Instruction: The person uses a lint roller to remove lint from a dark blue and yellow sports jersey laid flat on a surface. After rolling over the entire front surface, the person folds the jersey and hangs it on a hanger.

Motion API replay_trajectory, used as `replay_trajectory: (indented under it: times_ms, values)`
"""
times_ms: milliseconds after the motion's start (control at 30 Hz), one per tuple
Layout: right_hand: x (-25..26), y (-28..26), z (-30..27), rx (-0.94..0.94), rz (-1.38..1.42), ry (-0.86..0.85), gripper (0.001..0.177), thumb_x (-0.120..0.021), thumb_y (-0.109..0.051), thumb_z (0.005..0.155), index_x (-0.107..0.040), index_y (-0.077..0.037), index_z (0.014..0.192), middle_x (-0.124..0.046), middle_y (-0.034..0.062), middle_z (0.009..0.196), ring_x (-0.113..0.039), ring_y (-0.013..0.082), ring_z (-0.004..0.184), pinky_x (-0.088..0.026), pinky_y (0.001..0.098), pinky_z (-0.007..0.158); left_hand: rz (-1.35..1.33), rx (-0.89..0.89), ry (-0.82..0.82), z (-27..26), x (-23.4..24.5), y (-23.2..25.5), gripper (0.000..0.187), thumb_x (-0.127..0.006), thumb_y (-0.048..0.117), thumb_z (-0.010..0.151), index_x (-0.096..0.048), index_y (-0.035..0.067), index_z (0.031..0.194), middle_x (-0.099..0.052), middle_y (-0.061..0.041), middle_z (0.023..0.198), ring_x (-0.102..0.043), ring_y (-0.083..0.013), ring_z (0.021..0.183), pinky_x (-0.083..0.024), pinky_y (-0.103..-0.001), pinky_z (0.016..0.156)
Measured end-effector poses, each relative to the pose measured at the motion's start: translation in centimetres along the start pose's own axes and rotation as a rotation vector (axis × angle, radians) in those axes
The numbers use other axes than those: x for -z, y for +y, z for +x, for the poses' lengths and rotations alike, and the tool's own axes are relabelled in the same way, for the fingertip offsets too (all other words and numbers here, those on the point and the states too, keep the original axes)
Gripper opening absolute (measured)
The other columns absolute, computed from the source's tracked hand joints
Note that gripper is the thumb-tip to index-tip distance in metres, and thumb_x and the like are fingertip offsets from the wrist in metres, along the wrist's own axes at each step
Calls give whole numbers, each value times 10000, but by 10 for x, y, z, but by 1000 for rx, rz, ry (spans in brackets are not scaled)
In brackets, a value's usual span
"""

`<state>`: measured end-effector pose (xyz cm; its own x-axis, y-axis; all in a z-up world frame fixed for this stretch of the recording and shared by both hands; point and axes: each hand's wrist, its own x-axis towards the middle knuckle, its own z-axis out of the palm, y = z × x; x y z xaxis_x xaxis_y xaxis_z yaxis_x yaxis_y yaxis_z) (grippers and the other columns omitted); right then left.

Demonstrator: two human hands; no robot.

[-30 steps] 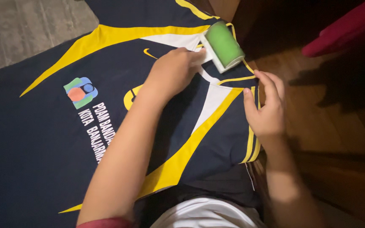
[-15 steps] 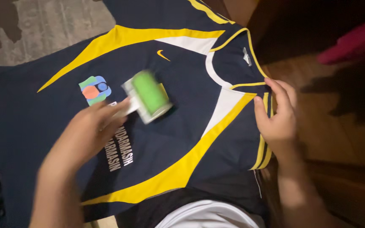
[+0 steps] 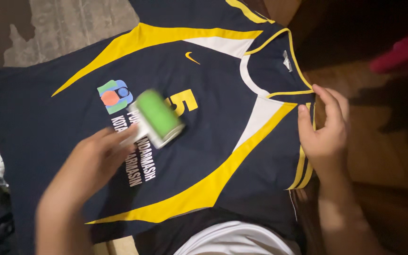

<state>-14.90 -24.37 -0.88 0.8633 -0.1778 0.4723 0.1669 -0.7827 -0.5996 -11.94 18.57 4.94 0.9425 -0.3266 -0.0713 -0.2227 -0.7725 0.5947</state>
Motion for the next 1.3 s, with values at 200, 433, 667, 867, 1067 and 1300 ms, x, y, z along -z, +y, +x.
replay_trajectory:
  times_ms: [200,433,667,867,1067,1300]
  values:
    - [-5,7,-1,-38,-32,70,393,-720,-46,1016,-636,-24,1399,-595,177,1389,-604,335,1312,-479,394,1135,105,-297,83,101,-62,50,354,-726,151,896,-712,121,1249,-641,-189,901,-661,-407,860,-516,-494,748]
    - [-2,2,0,-59,-47,63,386,-722,-53,985,-640,-23,1361,-601,184,1351,-605,342,1270,-479,397,1091,111,-356,170,155,-106,91,368,-698,172,923,-702,181,1291,-656,-158,897,-672,-392,832,-531,-491,718]
    - [-4,4,1,-25,-1,46,396,-709,-40,987,-622,-16,1372,-595,184,1352,-591,350,1284,-469,408,1114,108,-327,94,85,-58,52,347,-699,176,936,-687,108,1276,-638,-186,916,-666,-406,844,-529,-490,733]
    - [-2,-1,0,-27,-44,62,393,-721,-45,1000,-635,-27,1382,-606,188,1364,-612,357,1281,-488,404,1102,-37,2,-52,-19,4,-5,481,-715,152,870,-660,185,1347,-665,-122,890,-679,-293,757,-537,-386,697]
    - [1,-3,-9,98,-108,92,343,-740,-45,1039,-635,-31,1365,-605,175,1359,-609,345,1300,-494,398,1145,78,511,-206,-68,32,-32,557,-755,228,874,-648,341,1409,-714,-58,896,-662,-203,745,-554,-360,675]
    - [10,-31,-33,162,-419,-189,492,-796,-262,878,-677,-42,1301,-615,217,1417,-555,436,1367,-388,592,1144,-31,211,-158,-29,13,0,523,-731,229,879,-665,274,1396,-675,-105,869,-640,-262,734,-539,-378,669]
